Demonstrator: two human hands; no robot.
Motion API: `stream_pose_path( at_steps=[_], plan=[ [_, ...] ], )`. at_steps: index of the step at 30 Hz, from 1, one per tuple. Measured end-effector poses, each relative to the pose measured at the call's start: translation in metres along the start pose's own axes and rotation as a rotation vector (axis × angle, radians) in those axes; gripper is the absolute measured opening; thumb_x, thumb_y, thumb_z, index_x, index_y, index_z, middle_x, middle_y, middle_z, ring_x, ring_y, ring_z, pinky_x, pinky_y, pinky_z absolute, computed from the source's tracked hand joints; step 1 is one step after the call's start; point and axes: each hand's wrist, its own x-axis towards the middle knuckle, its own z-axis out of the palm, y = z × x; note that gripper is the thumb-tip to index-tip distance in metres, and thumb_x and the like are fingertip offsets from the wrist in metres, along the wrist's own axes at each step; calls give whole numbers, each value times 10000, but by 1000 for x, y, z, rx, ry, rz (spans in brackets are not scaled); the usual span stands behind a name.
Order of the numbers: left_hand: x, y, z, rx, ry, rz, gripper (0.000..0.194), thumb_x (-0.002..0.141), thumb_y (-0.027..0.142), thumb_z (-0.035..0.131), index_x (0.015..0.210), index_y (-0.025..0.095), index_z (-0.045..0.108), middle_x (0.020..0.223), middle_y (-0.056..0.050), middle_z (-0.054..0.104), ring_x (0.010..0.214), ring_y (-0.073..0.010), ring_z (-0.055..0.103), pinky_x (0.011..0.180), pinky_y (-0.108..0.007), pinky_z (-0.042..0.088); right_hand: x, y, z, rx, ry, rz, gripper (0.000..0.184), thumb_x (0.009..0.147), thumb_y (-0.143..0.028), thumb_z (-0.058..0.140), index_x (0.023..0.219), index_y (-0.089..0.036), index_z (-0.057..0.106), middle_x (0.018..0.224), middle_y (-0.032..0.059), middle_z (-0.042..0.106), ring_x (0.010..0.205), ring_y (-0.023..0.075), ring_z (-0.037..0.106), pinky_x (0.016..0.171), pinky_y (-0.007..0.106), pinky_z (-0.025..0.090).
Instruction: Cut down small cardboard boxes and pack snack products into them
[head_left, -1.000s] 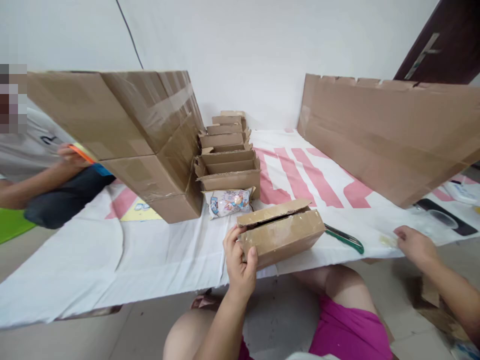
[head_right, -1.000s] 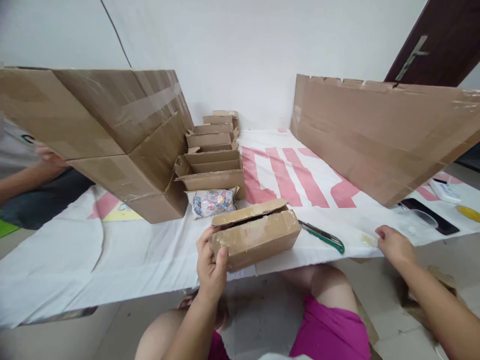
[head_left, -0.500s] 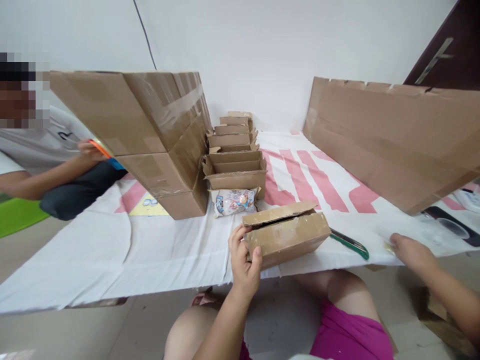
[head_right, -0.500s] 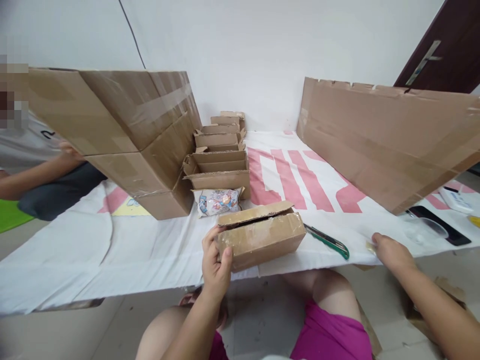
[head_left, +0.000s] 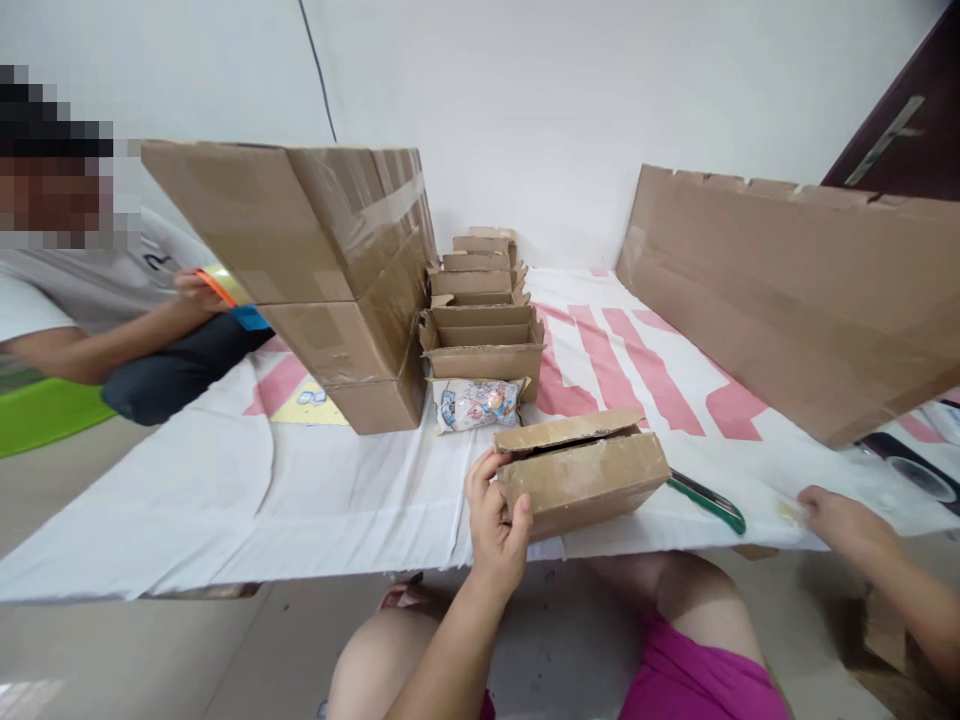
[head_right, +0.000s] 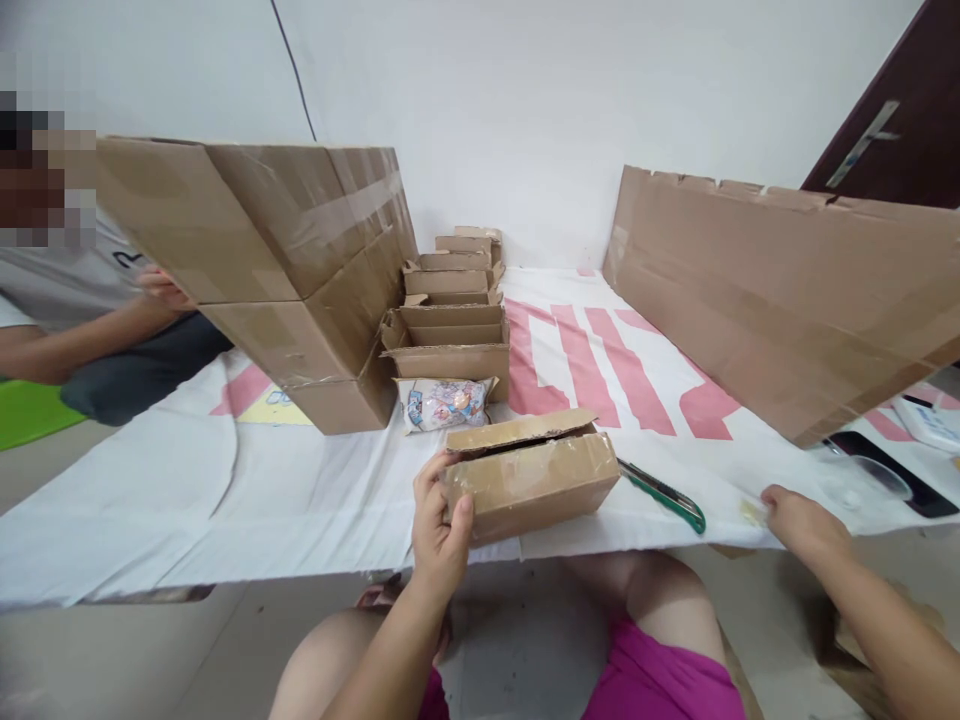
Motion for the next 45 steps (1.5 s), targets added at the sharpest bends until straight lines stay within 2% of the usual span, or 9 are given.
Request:
stream_pose_path(
  at_steps=[4,7,10,13,15,18,25,35,45],
  plan=[
    [-1,2,1,7,31,-31,120,946,302,486,934,194,537,1295,-138,489,1260,-272,480,1029,-479,437,8,-5,-9,2,142,-57,95,662,-242,583,634,-256,673,720,164,726,534,273,657,502,377,445],
    [0,2,0,57,25,-45,189,934,325,497,1052,187,548,1468,-173,328,1303,-296,446,1002,-471,461,8,-29,-21,12,276,-157,159,757,-356,549,727,-265,676,859,161,749,796,323,704,684,438,513],
    [4,2,-3,92,-53,8,222,941,291,471,1134,196,526,1534,-176,288,1357,-312,395,1058,-514,411,-3,-79,-42,95,553,-438,232,857,-404,507,859,-240,672,949,135,749,972,312,671,905,451,488],
    [9,1,-6,102,-86,66,264,936,257,462,1193,205,491,1429,-167,437,1340,-301,410,1088,-535,378,-24,-145,-68,230,752,-855,141,894,-323,570,950,-227,657,954,90,738,938,260,668,903,422,497],
    [11,1,-7,116,-86,68,254,928,253,465,1176,207,496,1375,-158,475,1297,-295,446,1066,-524,404,-40,-188,-83,326,673,-1035,125,899,-271,585,999,-233,650,990,72,725,955,238,656,910,415,496],
    [12,2,-9,135,-88,69,203,918,259,471,1111,210,515,1335,-150,499,1253,-295,477,1035,-514,429,-55,-242,-94,425,366,-1168,147,934,-262,535,1017,-241,655,1005,72,712,987,226,633,906,413,498],
    [11,3,-8,91,-62,39,183,917,285,467,1067,200,528,1329,-155,505,1245,-287,491,1029,-489,430,-52,-319,-79,508,-219,-975,208,806,-307,645,985,-201,658,929,51,672,827,183,624,753,339,520],
    [10,5,-9,85,-115,-1,188,930,315,454,1058,195,524,1362,-161,470,1265,-287,470,1031,-490,428,-57,-334,-79,347,-302,-877,263,760,-290,679,995,-199,608,905,25,629,821,166,604,726,299,488],
    [11,6,-9,95,-133,-14,185,927,294,457,1074,199,517,1373,-163,465,1271,-291,470,1033,-501,423,-58,-334,-78,354,-255,-906,215,749,-277,688,934,-198,612,897,33,641,825,171,604,741,314,487]
  ],
)
